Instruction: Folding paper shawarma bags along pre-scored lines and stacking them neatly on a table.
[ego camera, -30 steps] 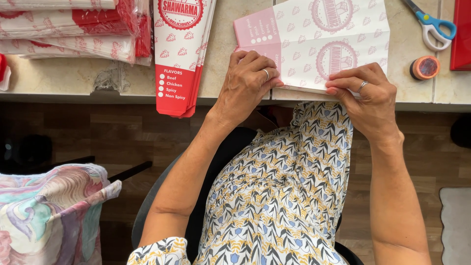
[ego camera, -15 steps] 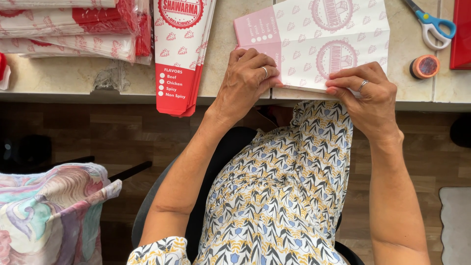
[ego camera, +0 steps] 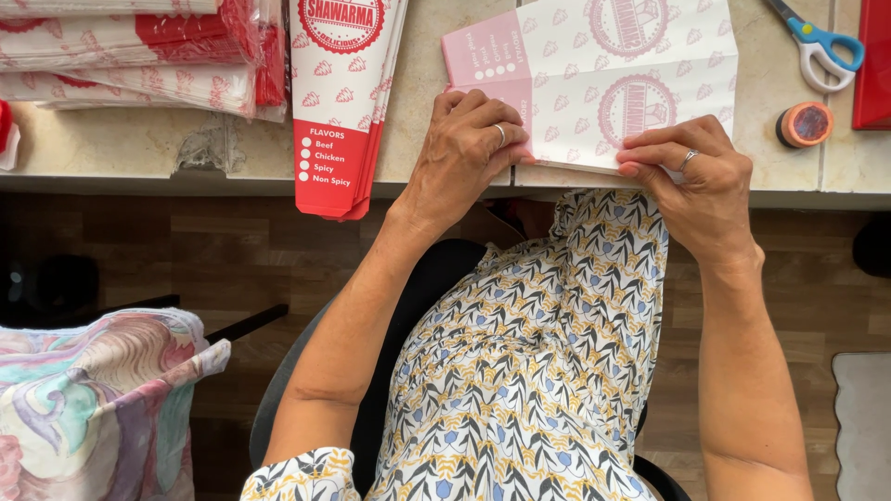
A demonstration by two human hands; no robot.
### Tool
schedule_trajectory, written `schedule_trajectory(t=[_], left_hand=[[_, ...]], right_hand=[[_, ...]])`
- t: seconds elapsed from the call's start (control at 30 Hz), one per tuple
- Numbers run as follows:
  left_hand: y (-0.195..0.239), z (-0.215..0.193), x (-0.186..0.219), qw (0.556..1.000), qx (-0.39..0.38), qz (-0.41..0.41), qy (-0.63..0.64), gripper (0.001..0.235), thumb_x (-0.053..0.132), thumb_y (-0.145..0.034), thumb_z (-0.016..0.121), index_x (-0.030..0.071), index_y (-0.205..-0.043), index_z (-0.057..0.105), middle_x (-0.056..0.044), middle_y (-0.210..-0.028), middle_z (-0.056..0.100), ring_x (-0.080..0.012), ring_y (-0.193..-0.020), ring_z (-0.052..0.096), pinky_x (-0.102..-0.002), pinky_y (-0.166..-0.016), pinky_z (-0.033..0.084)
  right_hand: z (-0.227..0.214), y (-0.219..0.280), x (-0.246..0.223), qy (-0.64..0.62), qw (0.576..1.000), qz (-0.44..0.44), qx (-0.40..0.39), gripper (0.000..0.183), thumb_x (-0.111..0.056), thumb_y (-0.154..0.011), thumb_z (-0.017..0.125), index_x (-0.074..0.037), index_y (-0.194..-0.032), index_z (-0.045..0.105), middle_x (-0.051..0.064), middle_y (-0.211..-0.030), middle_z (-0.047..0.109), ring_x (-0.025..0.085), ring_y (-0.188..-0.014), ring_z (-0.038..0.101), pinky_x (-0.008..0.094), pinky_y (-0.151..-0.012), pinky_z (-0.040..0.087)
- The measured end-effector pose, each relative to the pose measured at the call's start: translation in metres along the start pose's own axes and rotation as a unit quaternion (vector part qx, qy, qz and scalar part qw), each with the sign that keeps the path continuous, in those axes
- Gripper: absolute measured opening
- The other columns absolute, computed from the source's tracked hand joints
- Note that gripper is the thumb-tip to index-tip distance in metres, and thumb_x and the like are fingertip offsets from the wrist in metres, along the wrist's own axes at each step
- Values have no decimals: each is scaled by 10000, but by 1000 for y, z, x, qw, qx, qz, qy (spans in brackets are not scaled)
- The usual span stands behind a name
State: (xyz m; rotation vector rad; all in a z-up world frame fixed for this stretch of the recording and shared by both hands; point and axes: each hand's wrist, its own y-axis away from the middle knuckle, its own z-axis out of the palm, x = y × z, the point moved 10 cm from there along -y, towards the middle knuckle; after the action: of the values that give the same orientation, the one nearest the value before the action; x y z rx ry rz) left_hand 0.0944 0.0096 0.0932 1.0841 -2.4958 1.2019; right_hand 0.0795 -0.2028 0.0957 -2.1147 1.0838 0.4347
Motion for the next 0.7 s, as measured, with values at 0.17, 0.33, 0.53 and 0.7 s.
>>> schedule_trajectory(t=[0.17, 0.33, 0.53, 0.7], left_hand=[[1, 0, -1, 1000, 5, 3, 2, 172, 261, -937, 798, 106, -923, 727, 8, -970, 681, -202, -861, 570, -386, -923, 337], [-1, -1, -1, 1000, -2, -7, 15, 175, 258, -927, 800, 95, -924, 737, 4, -971, 685, -196, -868, 572, -382, -927, 341], [-1, 0, -2, 1000, 1, -15, 25, 172, 269, -947, 763, 100, -924, 742, 15, -964, 680, -190, -866, 562, -381, -932, 335], [-1, -1, -2, 1000, 12, -12, 22, 183, 277, -949, 756, 97, -918, 740, 12, -950, 676, -194, -848, 558, -381, -914, 343]], right_hand=[[0, 0, 0, -3, 1000, 2, 3, 71, 12, -1040, 844, -21, -1070, 788, 121, -1126, 759, 250, -1015, 592, 331, -920, 492], [0, 0, 0, -8, 1000, 0, 3, 66, 19, -1040, 840, -9, -1066, 787, 127, -1125, 757, 249, -1015, 591, 334, -917, 488], [0, 0, 0, -11, 1000, 5, 5, 67, 28, -1043, 841, -7, -1061, 787, 128, -1124, 757, 247, -1013, 589, 332, -920, 487], [0, 0, 1, -14, 1000, 11, 6, 69, 32, -1048, 838, -12, -1061, 785, 125, -1127, 757, 245, -1015, 585, 332, -923, 485]])
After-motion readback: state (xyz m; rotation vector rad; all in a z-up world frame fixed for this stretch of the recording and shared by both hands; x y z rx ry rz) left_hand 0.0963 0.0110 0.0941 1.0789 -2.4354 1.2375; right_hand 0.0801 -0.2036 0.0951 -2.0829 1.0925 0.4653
